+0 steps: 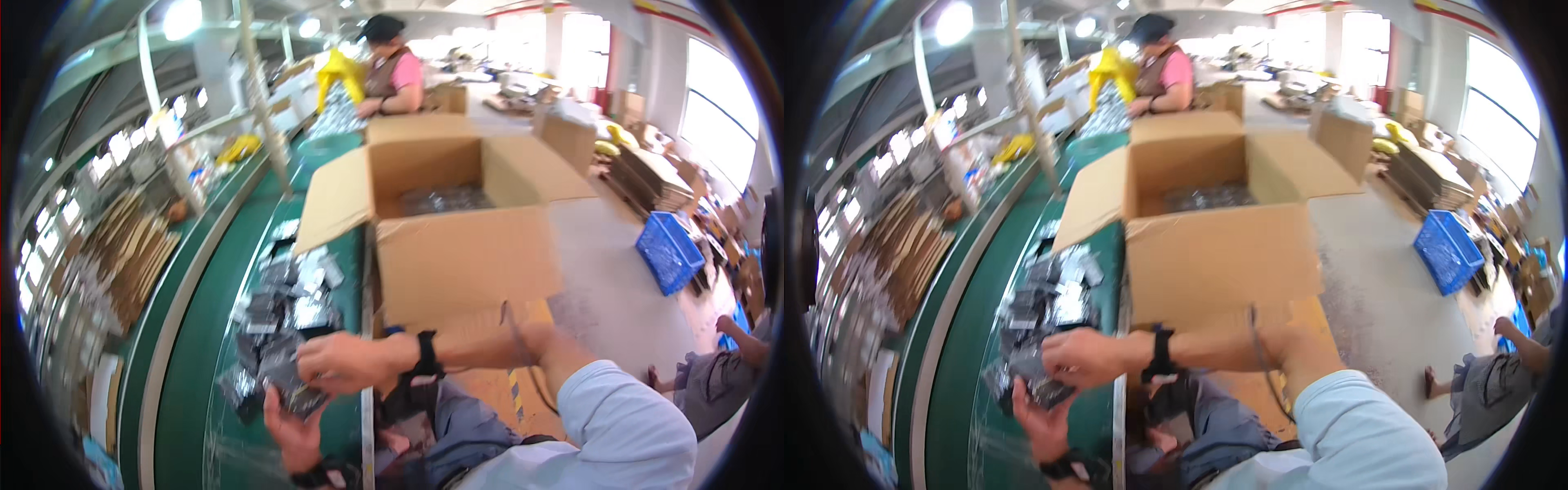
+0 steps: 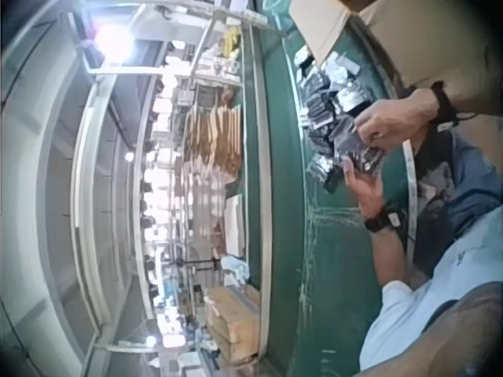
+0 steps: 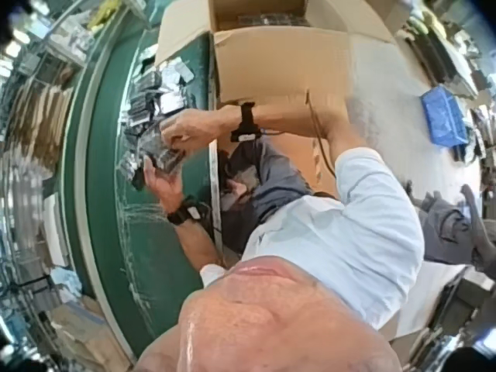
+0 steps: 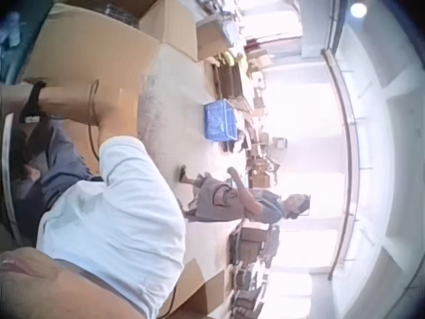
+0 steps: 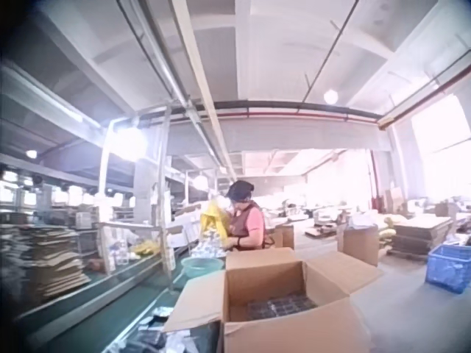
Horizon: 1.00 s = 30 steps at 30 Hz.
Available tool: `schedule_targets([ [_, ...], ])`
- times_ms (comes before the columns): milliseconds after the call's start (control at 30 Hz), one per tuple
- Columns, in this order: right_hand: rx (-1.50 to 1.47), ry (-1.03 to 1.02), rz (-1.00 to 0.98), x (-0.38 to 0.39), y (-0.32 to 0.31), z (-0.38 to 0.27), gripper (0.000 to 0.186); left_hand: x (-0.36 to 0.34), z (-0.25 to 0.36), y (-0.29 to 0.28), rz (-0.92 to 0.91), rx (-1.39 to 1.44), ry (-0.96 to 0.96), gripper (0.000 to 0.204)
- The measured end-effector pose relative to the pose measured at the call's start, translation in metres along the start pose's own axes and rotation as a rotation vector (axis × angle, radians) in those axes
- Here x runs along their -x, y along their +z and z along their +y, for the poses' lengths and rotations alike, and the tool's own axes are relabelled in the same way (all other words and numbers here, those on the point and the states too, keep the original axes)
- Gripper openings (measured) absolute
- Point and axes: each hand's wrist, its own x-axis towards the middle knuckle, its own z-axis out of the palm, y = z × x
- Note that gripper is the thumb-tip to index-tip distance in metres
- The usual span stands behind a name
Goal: Packing small silver electronic components into a cardboard box on a conveyor line.
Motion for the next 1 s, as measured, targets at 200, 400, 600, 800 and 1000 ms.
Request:
schedule_targets([
  [200, -0.281, 0.224, 0.013, 0.034, -0.005, -0.013, 0.013, -0.02, -0.015, 0.003, -0.085, 0.036, -0.032, 0.045],
  [400, 0.034, -0.071, -0.365, 0.075, 0.064, -0.04, 0.019, -0.029, -0.006, -0.013, 0.195, -0.05, 0.286, 0.044],
  [600, -0.172, 0.084, -0.288, 0.11, 0.088, -0.048, 0.016, -0.014, 0.043, -0.015, 0.143, -0.894, 0.603, 0.051],
  [800, -0.282, 0.201, -0.249, 0.154, 0.069, -0.059, 0.014, -0.014, 0.052, -0.006, -0.231, -1.889, 0.599, 0.069],
  [1000, -0.295, 0.399, -0.263, 0.199, 0.062, -0.06, 0.01, -0.036, 0.058, -0.002, -0.642, -2.305, 0.252, 0.069],
])
